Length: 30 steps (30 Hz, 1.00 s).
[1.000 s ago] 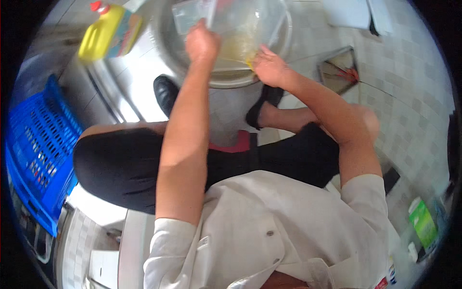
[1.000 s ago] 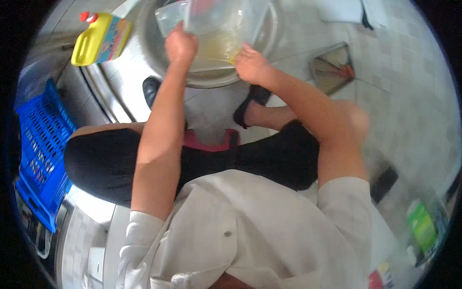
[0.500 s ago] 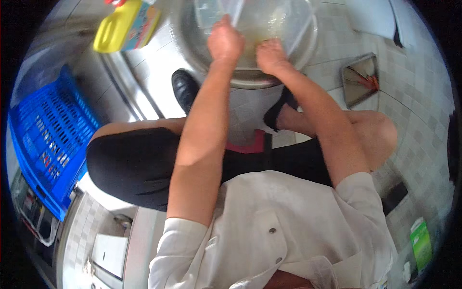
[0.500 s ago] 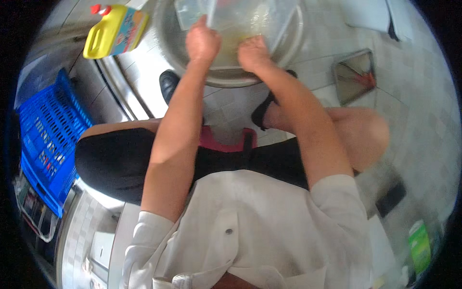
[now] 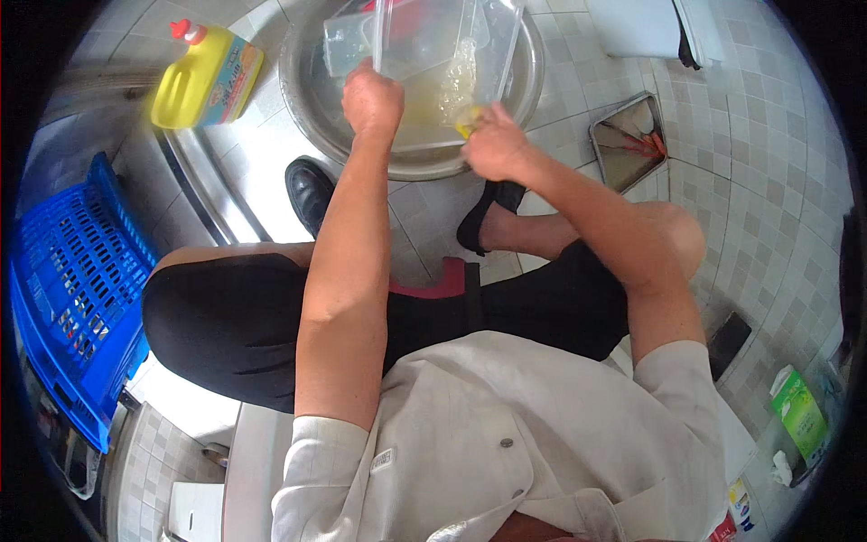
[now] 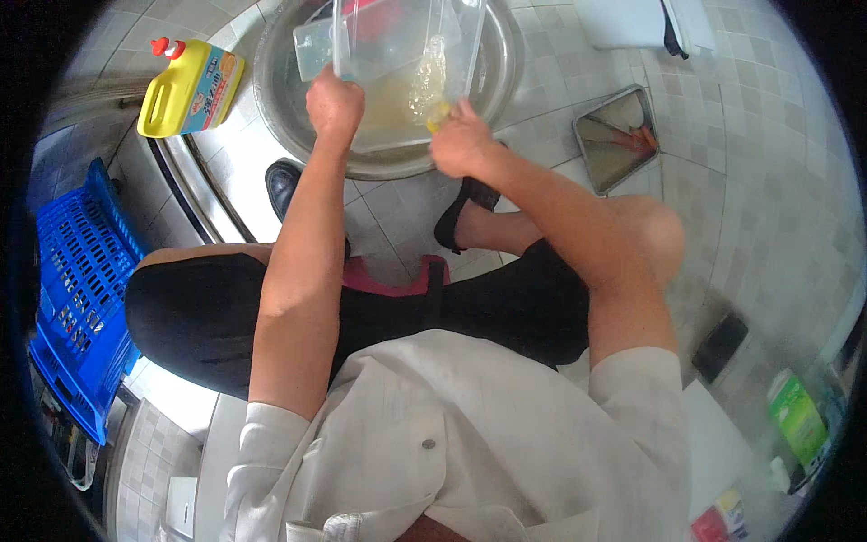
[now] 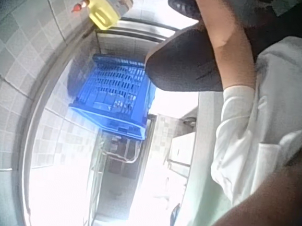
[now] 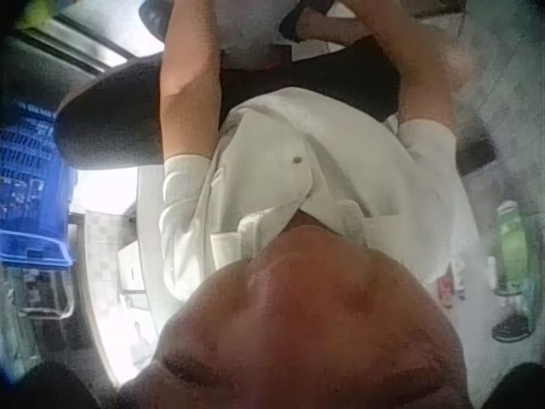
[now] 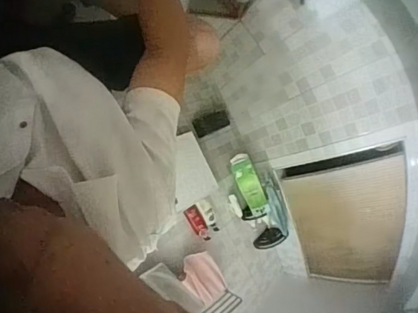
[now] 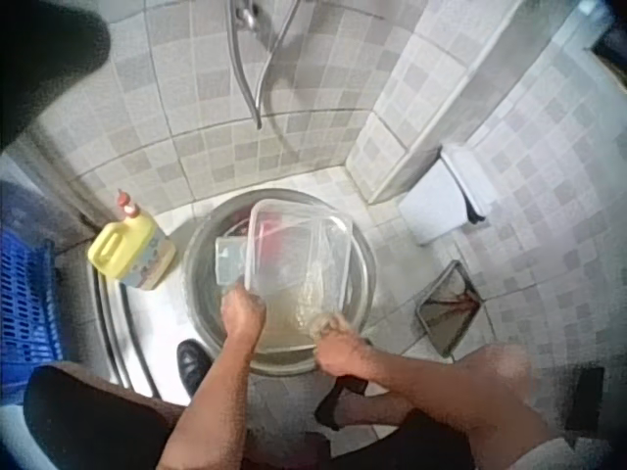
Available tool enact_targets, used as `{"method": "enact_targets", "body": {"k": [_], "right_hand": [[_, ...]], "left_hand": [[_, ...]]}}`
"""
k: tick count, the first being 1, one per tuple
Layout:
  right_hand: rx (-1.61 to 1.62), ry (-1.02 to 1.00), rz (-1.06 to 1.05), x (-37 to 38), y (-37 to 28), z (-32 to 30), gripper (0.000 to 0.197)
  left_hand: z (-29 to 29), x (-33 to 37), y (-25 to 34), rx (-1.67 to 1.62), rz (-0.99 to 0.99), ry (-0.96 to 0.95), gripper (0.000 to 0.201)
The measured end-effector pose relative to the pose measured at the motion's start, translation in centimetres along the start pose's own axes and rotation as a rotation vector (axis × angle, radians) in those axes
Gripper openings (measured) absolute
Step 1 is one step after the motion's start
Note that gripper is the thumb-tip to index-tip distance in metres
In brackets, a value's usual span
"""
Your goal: Washing plastic food containers in a metal basin on the floor
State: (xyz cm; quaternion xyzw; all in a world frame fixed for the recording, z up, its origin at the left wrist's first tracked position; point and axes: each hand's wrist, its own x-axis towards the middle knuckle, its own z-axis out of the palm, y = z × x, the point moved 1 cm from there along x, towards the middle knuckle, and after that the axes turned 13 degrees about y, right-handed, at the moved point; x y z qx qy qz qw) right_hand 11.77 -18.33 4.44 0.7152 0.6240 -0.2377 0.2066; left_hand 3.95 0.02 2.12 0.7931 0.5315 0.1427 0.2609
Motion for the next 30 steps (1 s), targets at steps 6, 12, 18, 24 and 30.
{"method": "enact_targets", "body": {"k": [6, 12, 18, 24, 30], "right_hand": [[0.627, 0.333, 0.304, 3.3, -4.8, 2.0, 0.066], [0.511, -0.111, 0.267, 5.7, -3.2, -0.7, 0.064], [0.442, 0.191, 0.365, 5.7, -2.4, 2.3, 0.064], [0.041, 0.347, -0.055, 0.2, 2.1, 2.1, 0.07], [-0.123, 0.728, -0.049, -0.6, 9.4, -3.1, 0.074]], "left_hand": [[-1.0, -0.3, 0.1, -0.126, -0.181, -0.007, 0.036], [-0.4, -1.0, -2.1, -0.066, -0.127, 0.009, 0.038], [-0.1, -0.8, -1.0, -0.079, -0.088, 0.042, 0.037], [-1.1, 0.3, -0.8, 0.041, -0.021, -0.032, 0.035], [-1.7, 0.4, 0.5, 0.074, -0.012, -0.148, 0.029]]}}
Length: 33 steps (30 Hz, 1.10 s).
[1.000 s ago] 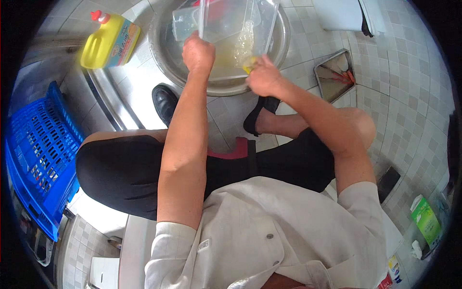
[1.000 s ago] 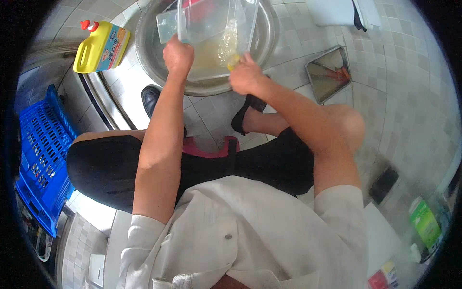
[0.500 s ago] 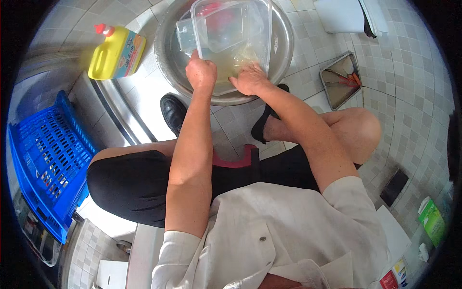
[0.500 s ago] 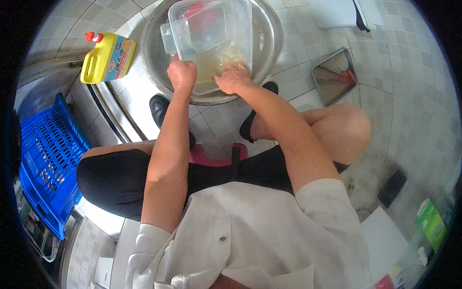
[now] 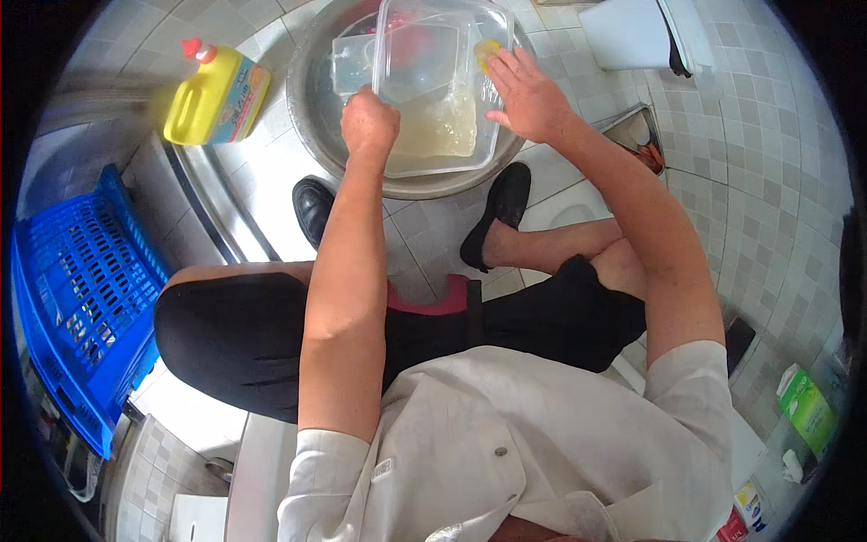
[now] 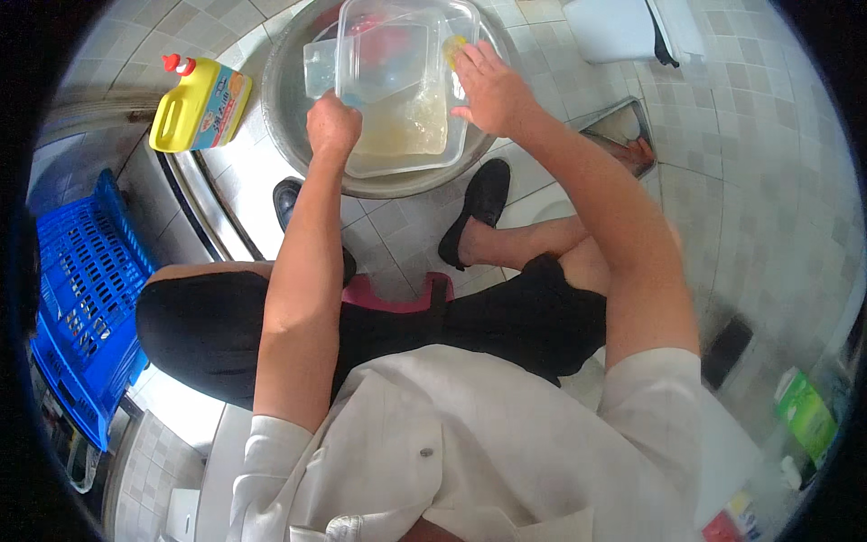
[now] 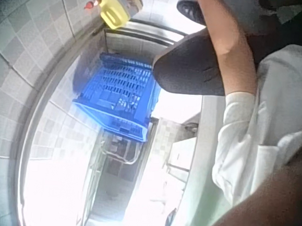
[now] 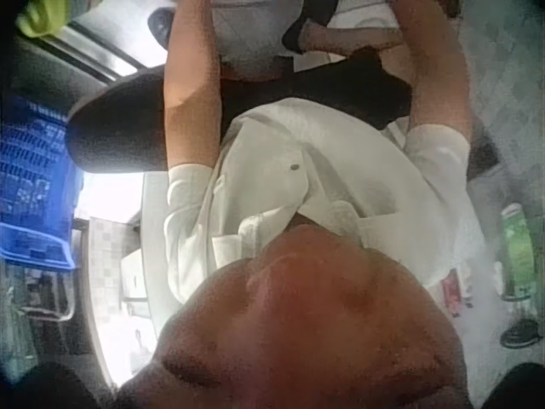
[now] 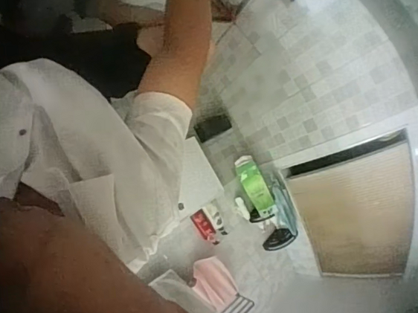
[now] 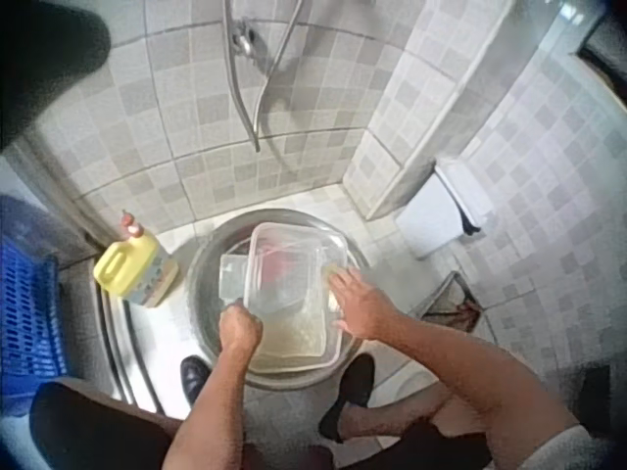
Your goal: Washing plastic food containers in a metal basin on the floor
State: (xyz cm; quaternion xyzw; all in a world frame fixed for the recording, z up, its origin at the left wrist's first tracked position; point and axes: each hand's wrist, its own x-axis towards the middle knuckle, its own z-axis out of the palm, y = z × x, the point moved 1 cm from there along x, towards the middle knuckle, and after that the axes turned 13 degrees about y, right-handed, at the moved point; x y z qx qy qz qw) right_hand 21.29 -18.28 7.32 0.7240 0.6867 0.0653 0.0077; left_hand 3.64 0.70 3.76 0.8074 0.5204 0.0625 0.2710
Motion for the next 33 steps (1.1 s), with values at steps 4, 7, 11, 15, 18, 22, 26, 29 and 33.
{"method": "enact_targets", "body": {"k": [4, 7, 11, 15, 18, 22, 26, 29, 33], "right_hand": [[0.027, -0.192, -0.062, -1.6, -3.7, 1.4, 0.073], [0.33, -0.502, 0.098, -1.5, -8.4, 2.1, 0.066], [0.194, -0.722, 0.135, 1.6, -7.3, 3.2, 0.066], [-0.103, -0.595, 0.208, 4.5, -7.7, 4.0, 0.051], [0.09, -0.65, 0.399, 5.3, -10.0, 4.0, 0.045], [0.538, -0.366, 0.67, 6.2, -12.2, 5.6, 0.05], [0.409, 0.107, 0.425, 7.5, -11.5, 8.0, 0.059], [0.164, -0.009, 0.26, 10.4, -9.3, 6.2, 0.062], [0.137, 0.197, 0.375, 12.9, -4.7, 8.0, 0.062]], "left_hand": [[-0.5, 0.5, -0.1, -0.034, -0.042, -0.006, 0.028], [0.0, 0.1, -0.6, -0.055, -0.061, -0.001, 0.028], [0.3, 0.0, -0.3, -0.084, -0.019, -0.038, 0.029], [0.9, -0.2, -1.2, -0.065, 0.042, -0.03, 0.03], [0.8, -0.1, -0.9, -0.088, 0.03, -0.029, 0.029], [0.7, 0.0, -0.8, -0.103, 0.04, -0.025, 0.031], [0.5, -0.2, 0.0, -0.151, 0.113, -0.046, 0.036], [1.0, -0.1, -1.2, -0.093, 0.108, -0.031, 0.038], [1.6, -0.7, -0.2, -0.043, 0.115, -0.003, 0.036]]}}
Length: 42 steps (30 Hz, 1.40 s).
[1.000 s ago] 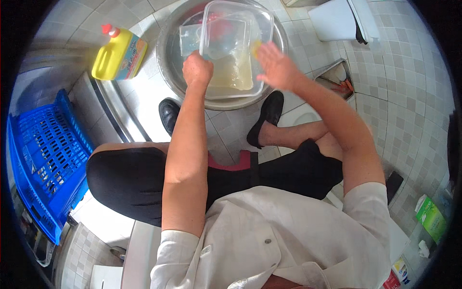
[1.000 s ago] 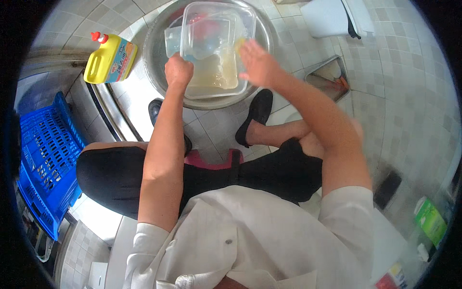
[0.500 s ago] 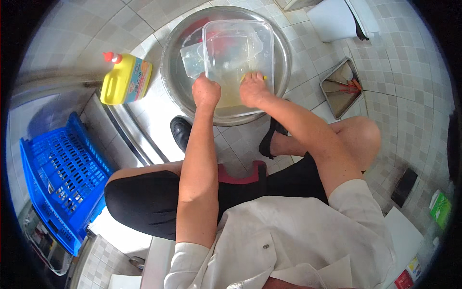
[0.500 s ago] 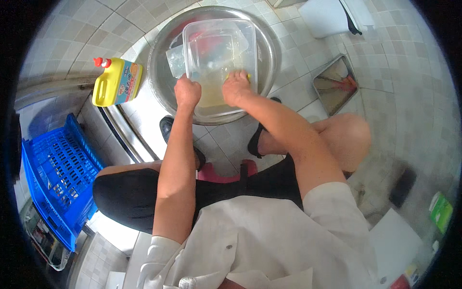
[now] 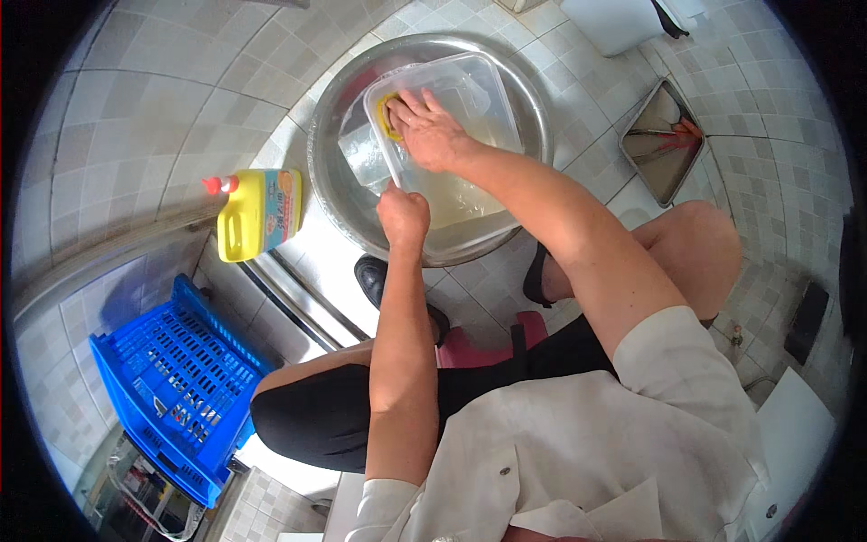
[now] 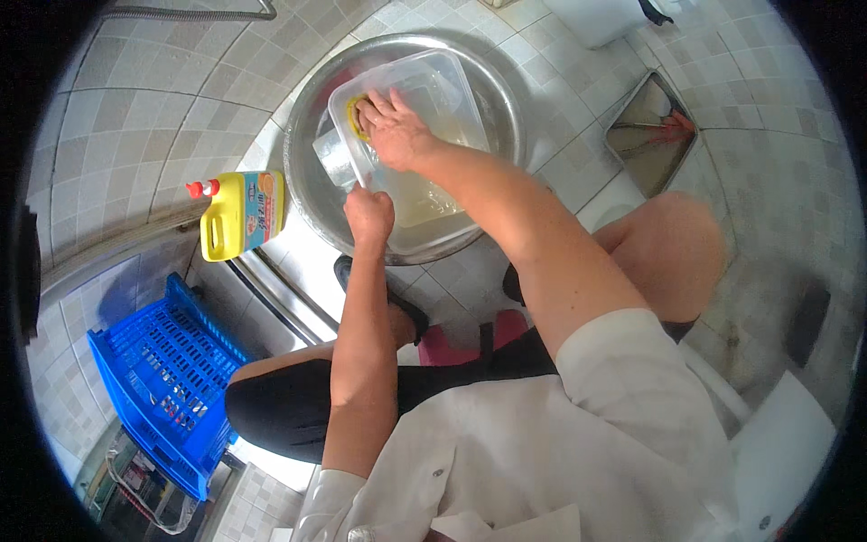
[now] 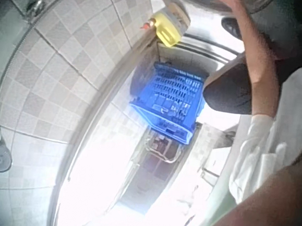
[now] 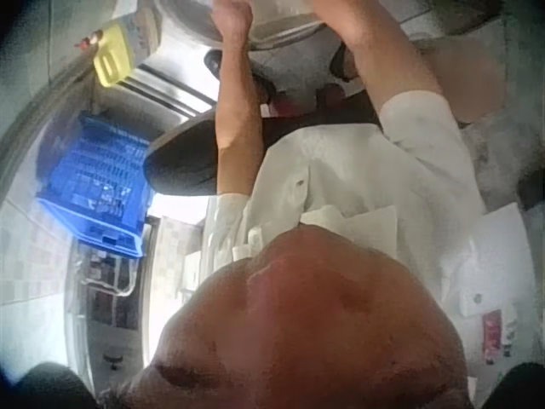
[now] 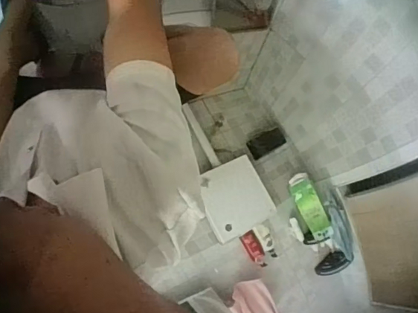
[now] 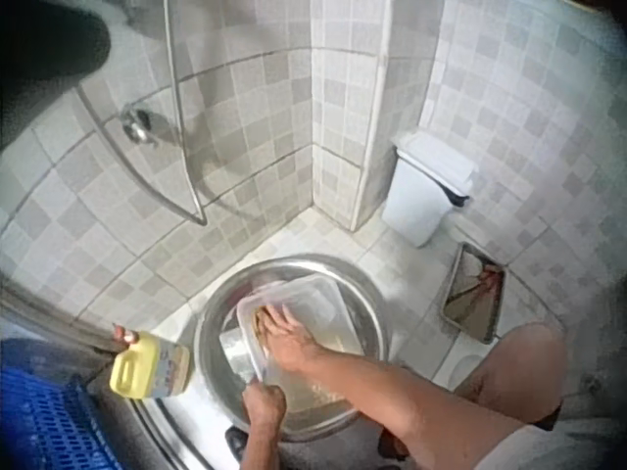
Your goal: Washing plastic food containers in a metal basin on the floor
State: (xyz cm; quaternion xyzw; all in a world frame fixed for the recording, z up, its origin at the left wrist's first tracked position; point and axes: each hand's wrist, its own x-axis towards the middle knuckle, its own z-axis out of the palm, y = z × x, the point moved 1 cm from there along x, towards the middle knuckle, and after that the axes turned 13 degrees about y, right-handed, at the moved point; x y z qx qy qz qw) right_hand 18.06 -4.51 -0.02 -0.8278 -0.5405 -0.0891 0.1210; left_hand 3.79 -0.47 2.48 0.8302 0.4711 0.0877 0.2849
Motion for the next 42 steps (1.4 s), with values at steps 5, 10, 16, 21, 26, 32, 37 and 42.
{"method": "enact_targets", "body": {"k": [5, 10, 16, 21, 26, 32, 37, 42], "right_hand": [[-0.017, -0.125, 0.091, -0.6, 1.0, 0.3, 0.064], [-0.055, -0.111, 0.435, -0.9, 3.3, 0.6, 0.062], [0.053, -0.094, 0.273, 0.4, -0.4, 0.9, 0.057], [0.207, -0.019, 0.086, -1.0, -1.5, 1.2, 0.055], [0.307, -0.198, -0.015, -5.5, -3.0, 0.4, 0.048], [0.486, -0.472, -0.053, -10.8, -4.4, -0.9, 0.033], [0.196, -0.806, 0.03, -10.5, -4.9, -5.1, 0.037], [-0.004, -0.941, 0.421, -9.4, -2.9, -4.9, 0.044]], "left_hand": [[-0.3, -0.3, -1.6, -0.082, 0.008, 0.068, 0.036], [-0.1, -0.4, -1.4, -0.176, -0.1, 0.011, 0.045], [0.2, -1.1, -1.0, -0.144, 0.024, 0.007, 0.036], [0.5, -0.9, -0.7, -0.077, 0.037, 0.011, 0.03], [0.6, -1.0, -1.2, -0.063, -0.008, 0.014, 0.031], [0.6, -0.8, -0.6, -0.171, -0.013, 0.08, 0.031], [0.5, -0.8, -0.7, -0.128, -0.029, 0.076, 0.032], [0.1, -0.4, -0.3, -0.087, -0.041, 0.079, 0.032]]}}
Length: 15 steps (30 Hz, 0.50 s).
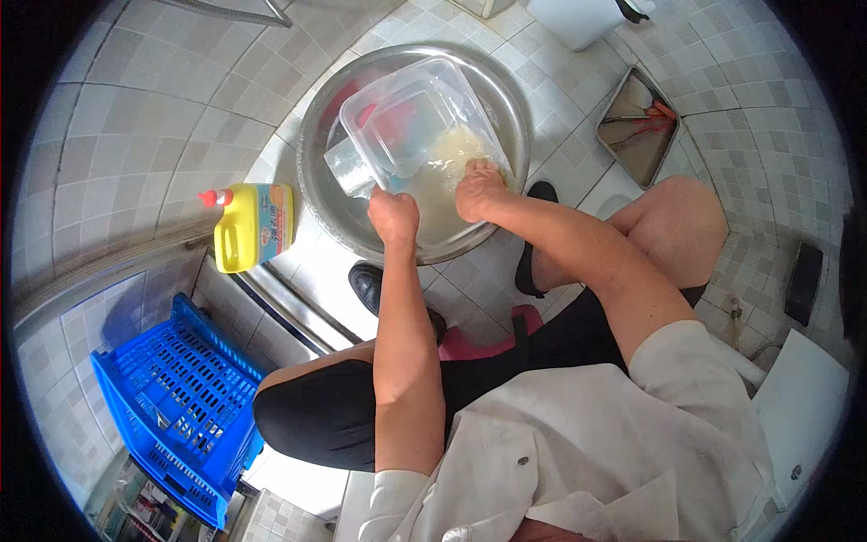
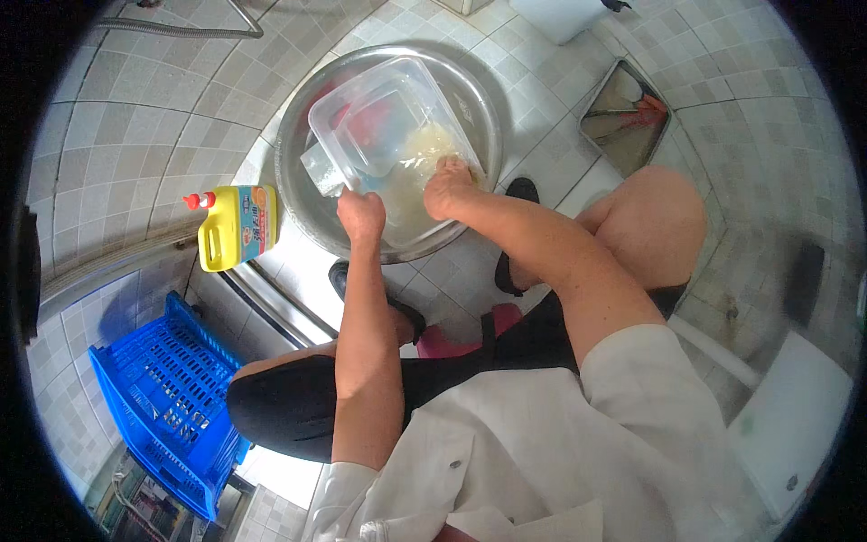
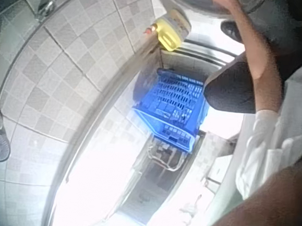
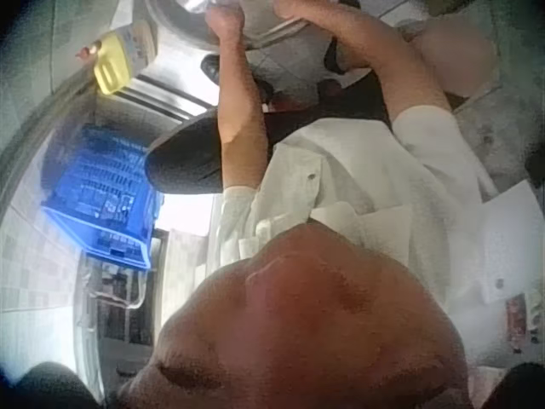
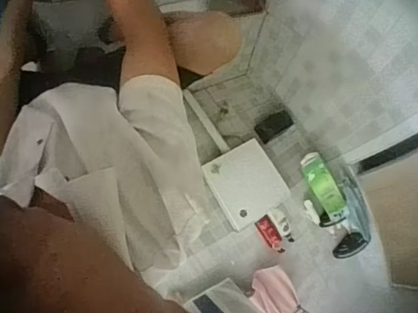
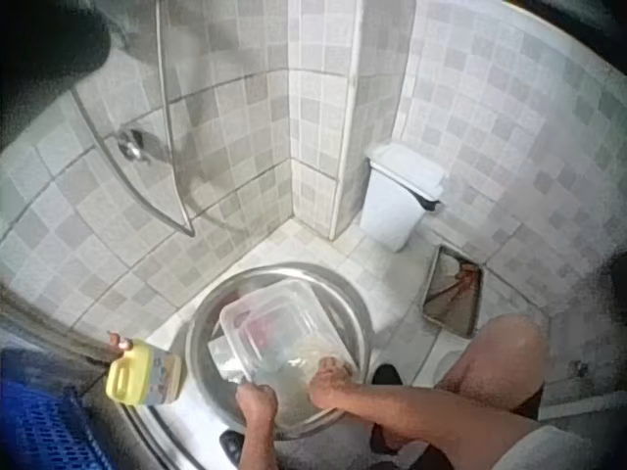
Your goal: Washing plastic food containers in a metal basin on the floor
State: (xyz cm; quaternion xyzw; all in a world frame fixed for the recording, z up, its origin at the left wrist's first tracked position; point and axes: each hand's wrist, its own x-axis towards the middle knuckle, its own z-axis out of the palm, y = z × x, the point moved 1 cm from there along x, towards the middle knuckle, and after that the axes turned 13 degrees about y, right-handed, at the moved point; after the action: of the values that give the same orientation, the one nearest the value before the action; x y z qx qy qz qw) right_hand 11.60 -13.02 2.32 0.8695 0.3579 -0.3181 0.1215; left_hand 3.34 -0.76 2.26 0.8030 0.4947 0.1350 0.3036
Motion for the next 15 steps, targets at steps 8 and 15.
{"method": "enact_targets", "body": {"k": [8, 15], "right_hand": [[0.568, 0.815, 0.269, 8.5, 0.2, -1.9, 0.063], [0.664, 0.75, 0.37, 11.7, -0.4, -6.6, 0.047]], "left_hand": [[-0.3, -0.3, -0.5, -0.011, 0.034, -0.071, 0.037], [-0.5, -0.4, -1.1, -0.082, 0.049, -0.142, 0.034]]}}
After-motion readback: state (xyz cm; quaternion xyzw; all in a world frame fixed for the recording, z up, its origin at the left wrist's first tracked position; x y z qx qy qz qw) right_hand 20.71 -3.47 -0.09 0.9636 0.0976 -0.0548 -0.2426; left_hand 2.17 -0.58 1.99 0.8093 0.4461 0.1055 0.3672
